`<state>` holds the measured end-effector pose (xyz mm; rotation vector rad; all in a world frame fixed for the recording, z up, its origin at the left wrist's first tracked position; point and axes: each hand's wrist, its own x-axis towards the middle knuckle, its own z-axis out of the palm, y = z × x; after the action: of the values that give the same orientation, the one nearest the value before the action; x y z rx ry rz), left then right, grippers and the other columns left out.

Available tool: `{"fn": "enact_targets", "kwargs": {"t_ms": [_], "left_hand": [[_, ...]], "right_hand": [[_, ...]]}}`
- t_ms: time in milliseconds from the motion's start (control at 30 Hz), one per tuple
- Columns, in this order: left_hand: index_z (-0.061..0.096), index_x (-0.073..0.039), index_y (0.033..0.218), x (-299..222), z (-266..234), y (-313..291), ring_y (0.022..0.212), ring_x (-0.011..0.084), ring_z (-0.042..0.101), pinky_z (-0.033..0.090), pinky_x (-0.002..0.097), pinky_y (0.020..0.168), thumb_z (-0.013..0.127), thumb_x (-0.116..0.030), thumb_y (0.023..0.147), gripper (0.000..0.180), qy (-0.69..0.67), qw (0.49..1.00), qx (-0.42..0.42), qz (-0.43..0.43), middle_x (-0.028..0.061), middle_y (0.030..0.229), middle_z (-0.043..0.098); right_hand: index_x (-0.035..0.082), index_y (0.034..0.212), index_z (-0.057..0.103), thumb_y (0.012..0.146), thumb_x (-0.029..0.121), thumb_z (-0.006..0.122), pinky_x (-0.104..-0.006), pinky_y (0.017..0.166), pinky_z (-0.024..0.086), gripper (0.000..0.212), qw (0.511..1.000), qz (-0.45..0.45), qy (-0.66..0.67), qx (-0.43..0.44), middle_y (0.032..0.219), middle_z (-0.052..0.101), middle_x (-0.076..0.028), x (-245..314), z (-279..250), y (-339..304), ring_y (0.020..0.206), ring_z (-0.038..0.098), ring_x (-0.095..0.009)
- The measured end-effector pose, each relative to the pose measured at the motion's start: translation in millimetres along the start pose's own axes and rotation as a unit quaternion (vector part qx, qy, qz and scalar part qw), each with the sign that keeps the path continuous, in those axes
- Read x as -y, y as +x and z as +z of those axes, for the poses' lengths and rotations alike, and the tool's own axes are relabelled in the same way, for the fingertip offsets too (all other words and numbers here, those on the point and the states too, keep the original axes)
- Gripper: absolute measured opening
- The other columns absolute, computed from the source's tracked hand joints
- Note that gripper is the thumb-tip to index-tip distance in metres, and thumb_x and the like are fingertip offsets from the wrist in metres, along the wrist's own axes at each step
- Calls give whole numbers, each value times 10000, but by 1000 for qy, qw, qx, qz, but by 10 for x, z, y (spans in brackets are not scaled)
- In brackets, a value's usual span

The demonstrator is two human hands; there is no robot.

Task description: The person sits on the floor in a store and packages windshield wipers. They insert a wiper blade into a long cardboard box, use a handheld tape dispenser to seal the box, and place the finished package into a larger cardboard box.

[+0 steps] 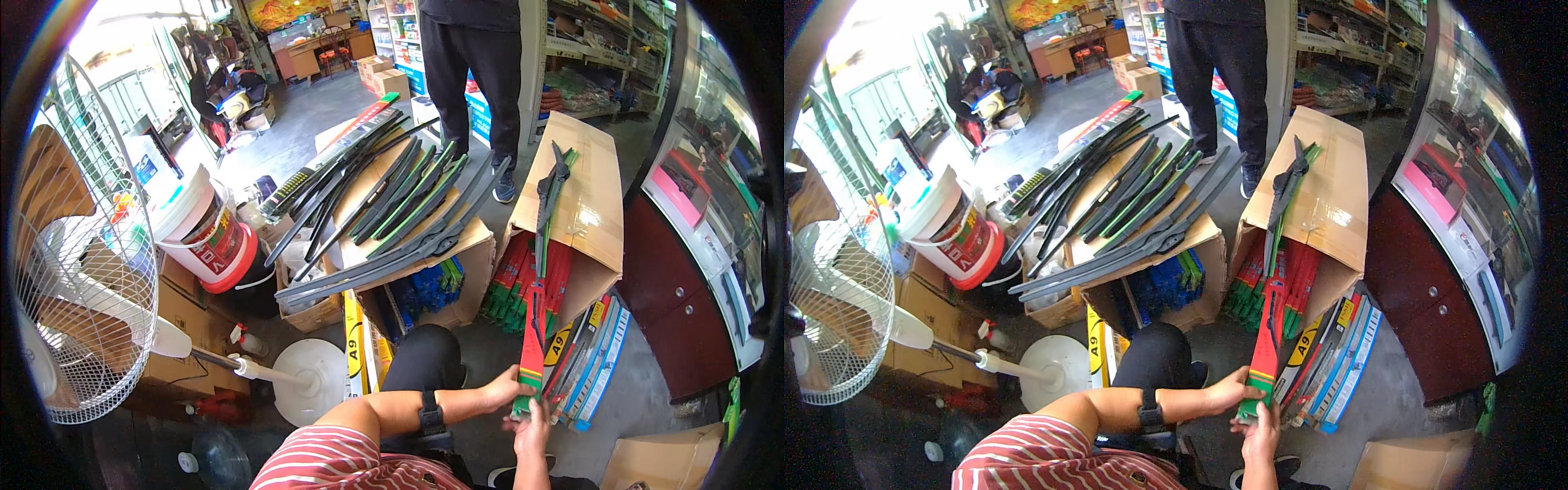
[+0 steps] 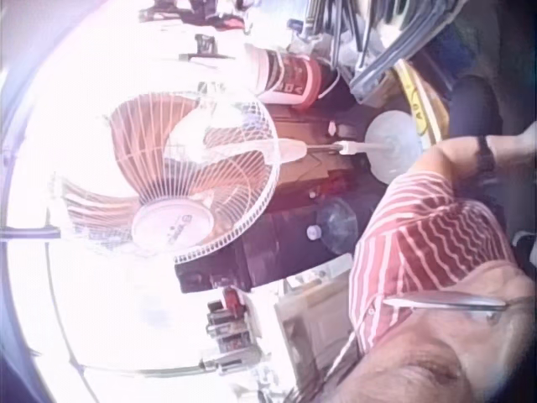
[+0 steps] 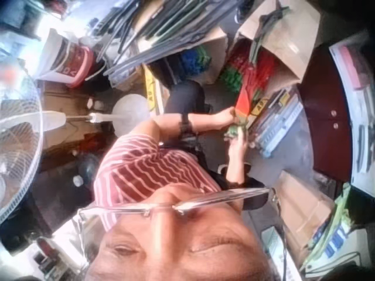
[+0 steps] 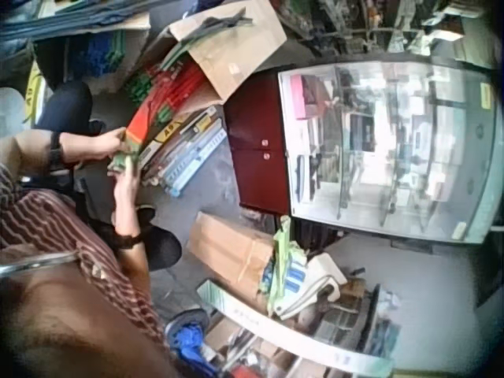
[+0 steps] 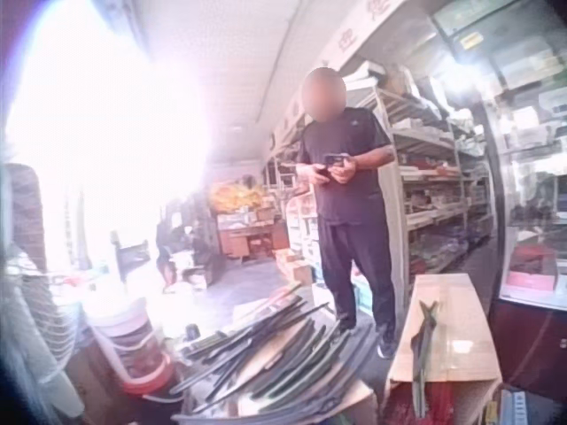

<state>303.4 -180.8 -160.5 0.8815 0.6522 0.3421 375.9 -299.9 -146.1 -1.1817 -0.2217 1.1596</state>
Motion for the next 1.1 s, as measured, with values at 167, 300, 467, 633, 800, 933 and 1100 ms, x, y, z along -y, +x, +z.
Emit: {"fn": "enact_targets", "kwargs": {"t_ms": [167,300,467,633,800,933,1100], "left_hand": [[486,29,1120,-360,-144,9,817,197,607,507,320,695,650,-56,769,397,37,998,-49,13,104,948,607],[522,46,1100,-688,-257,234,850,222,613,499,350,741,650,-29,752,378,21,999,-22,20,106,969,623],[602,-3,1037,-524,-563,1032,823,340,632,491,425,682,605,-126,765,298,468,865,-96,154,195,891,646],[500,23,1111,-160,-863,1823,925,411,597,494,471,772,570,-131,741,407,539,821,-136,128,259,948,627],[373,43,1296,-203,-668,2553,951,389,599,486,449,795,586,-214,831,572,594,784,-144,107,279,997,614],[397,36,1310,287,-842,2974,1027,354,581,470,396,846,616,-242,848,581,408,898,-121,108,238,1092,609],[585,-16,1163,794,-1130,2745,871,307,613,487,400,787,626,-347,816,482,627,778,28,-31,171,1136,604]], "right_hand": [[59,1183,453,932,336,482,-318,478,519,375,997,28,11,64,861,618,-155,-26,10,43,595,631,-252],[36,1124,542,908,341,505,-335,473,504,376,998,56,-42,-3,760,627,-153,-73,-541,24,588,624,-239],[40,1044,594,888,244,579,-320,505,491,257,982,121,-130,-69,761,636,-115,-65,-771,-116,612,623,-207],[43,1069,585,911,143,549,-281,580,478,191,984,96,-150,-9,798,629,-75,-239,-814,-82,687,614,-161],[34,1107,552,893,166,586,-273,609,483,254,951,69,-299,34,842,629,-62,-493,-919,-22,720,619,-136],[56,1072,583,859,221,631,-285,612,485,273,940,50,-335,45,783,649,-80,-470,-876,57,656,608,-148],[69,1046,609,850,209,639,-301,625,494,243,913,32,-399,80,865,660,-93,-435,-811,48,708,612,-164]]}}
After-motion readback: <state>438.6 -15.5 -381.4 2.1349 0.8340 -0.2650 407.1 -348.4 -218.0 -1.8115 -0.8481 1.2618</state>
